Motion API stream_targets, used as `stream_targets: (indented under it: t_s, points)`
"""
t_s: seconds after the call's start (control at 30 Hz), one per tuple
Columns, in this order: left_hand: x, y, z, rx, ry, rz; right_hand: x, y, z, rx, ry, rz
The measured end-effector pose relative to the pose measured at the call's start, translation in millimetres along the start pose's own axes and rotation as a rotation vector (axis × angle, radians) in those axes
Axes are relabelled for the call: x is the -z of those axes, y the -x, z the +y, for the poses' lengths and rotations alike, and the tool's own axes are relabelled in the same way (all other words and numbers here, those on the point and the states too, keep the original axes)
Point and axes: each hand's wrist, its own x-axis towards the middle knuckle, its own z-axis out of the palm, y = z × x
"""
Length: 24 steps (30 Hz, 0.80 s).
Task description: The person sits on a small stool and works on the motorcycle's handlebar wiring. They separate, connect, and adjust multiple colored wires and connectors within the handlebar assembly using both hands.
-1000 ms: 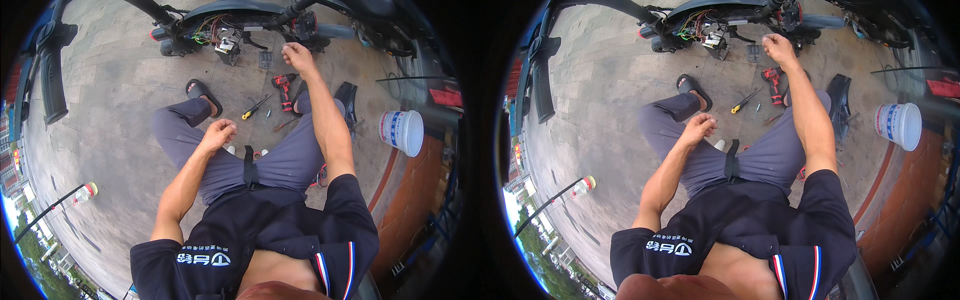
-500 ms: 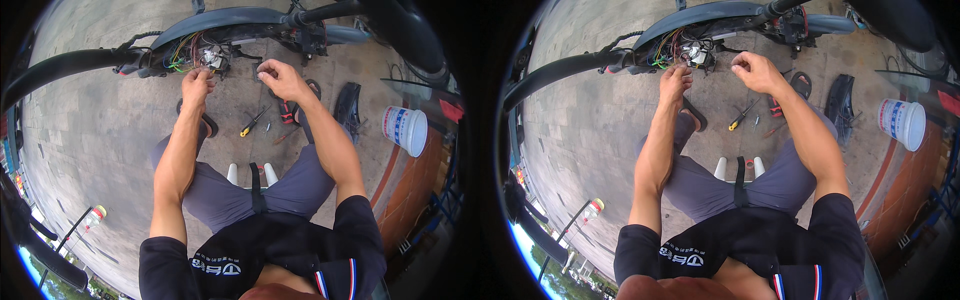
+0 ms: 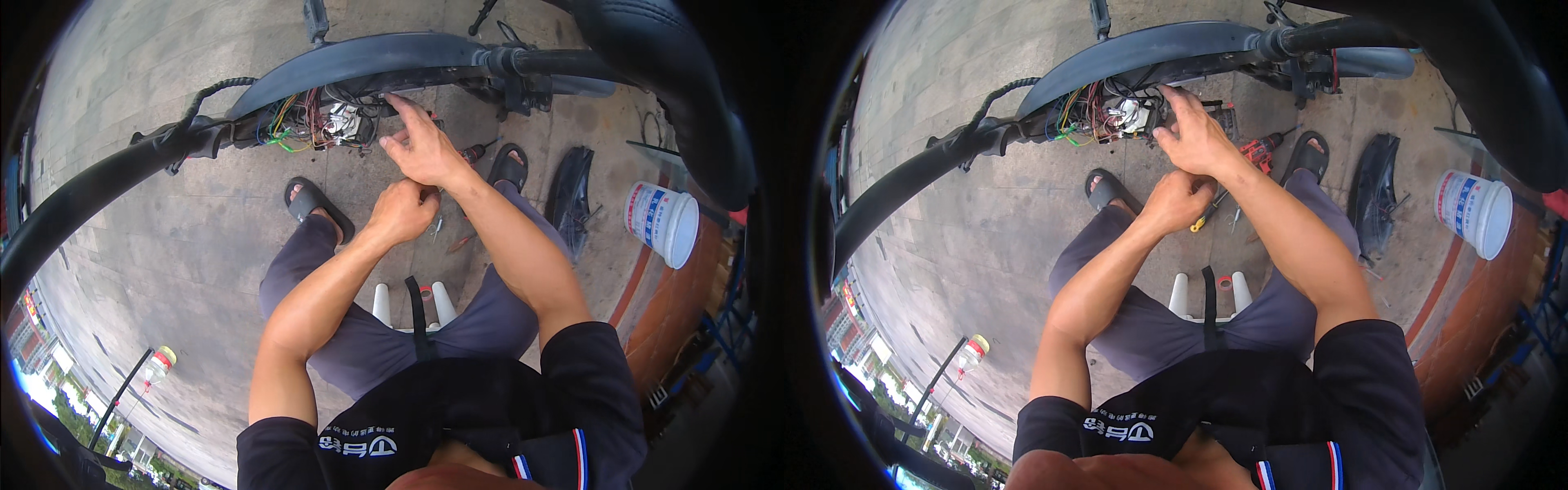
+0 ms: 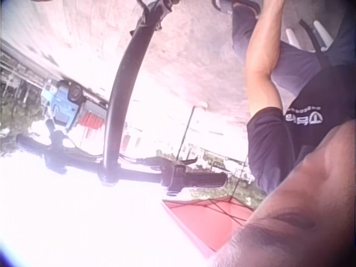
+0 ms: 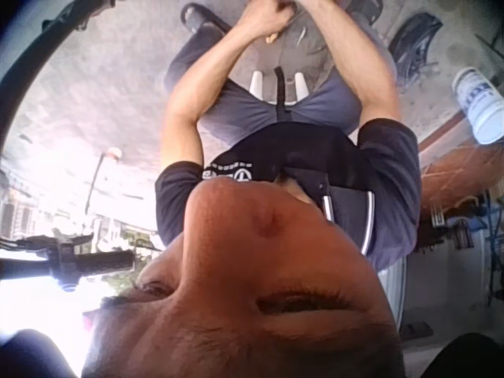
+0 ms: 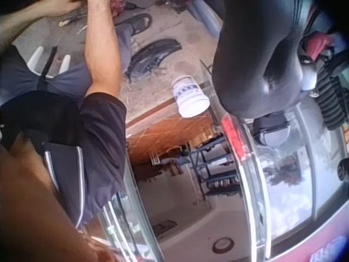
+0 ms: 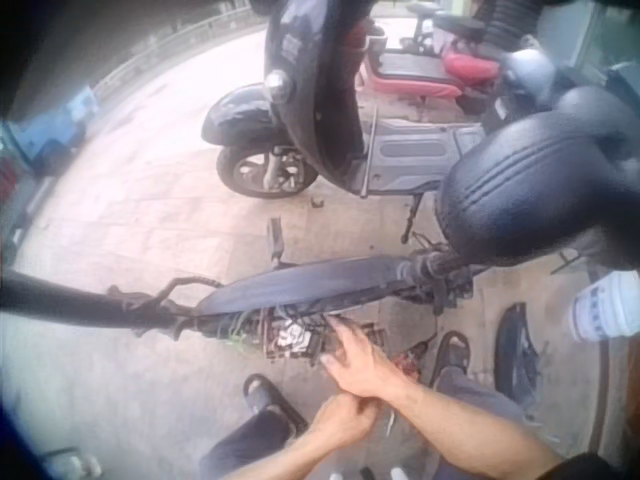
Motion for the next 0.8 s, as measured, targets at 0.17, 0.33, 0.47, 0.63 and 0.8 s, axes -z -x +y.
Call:
stream_targets:
  t_s: [0.17, 0.33, 0.47, 0.63, 0.8]
  points:
    - [6, -4, -25, 0.047, 0.039, -0.011, -6, -4, 0, -0.042, 0.024, -0.078]
    - [7, -1, -53, 0.32, 0.528, 0.059, -6, -15, 2, -0.113, -0.098, -0.173]
    - [20, 7, -66, 0.45, 1.045, 0.201, -3, -21, -3, -0.274, -0.285, -0.133]
    - [55, 9, -70, 0.277, 1.38, 0.306, 4, -23, -7, -0.351, -0.5, -0.075]
    - [66, 0, -60, 0.272, 1.491, 0.389, 3, -22, -5, -0.354, -0.534, -0.055]
